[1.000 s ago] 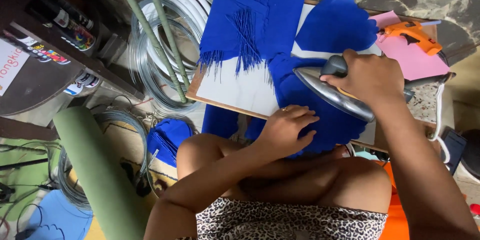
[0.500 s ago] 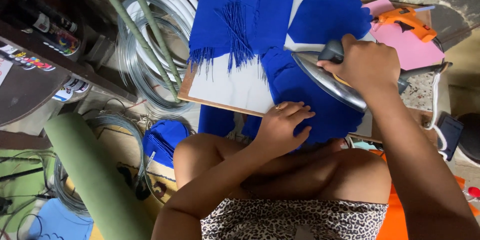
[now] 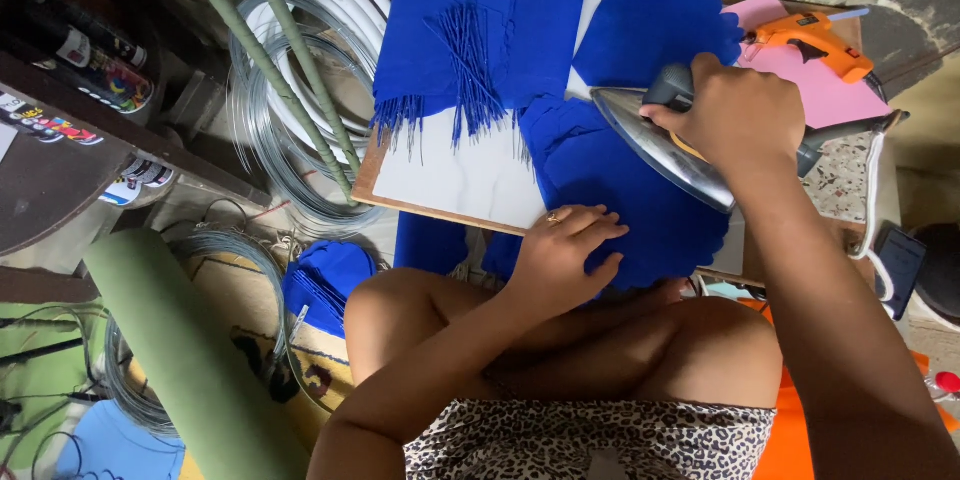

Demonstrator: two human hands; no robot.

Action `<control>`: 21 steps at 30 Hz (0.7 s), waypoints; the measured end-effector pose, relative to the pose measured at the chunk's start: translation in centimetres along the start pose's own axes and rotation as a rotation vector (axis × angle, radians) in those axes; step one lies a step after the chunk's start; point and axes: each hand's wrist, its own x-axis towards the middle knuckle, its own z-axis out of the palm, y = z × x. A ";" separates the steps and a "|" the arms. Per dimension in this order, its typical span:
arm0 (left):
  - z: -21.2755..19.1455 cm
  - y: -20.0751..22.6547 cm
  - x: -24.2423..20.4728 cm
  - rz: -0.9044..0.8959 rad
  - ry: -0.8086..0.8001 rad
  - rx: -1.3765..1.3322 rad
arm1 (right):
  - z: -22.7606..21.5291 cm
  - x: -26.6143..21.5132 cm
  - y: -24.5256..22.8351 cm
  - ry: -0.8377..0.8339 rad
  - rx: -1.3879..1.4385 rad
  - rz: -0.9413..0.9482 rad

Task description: A person is ironing small blue fabric cutouts on a flat board at a workshop.

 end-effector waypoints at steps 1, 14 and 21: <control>0.0 0.0 0.0 -0.005 0.001 -0.003 | 0.0 0.0 0.0 0.000 0.000 0.003; 0.7 0.5 -0.2 -0.012 0.040 0.073 | 0.3 0.6 0.0 -0.035 0.058 0.072; 1.1 0.5 -0.3 -0.026 0.076 0.070 | -1.9 1.1 0.5 -0.177 0.082 0.089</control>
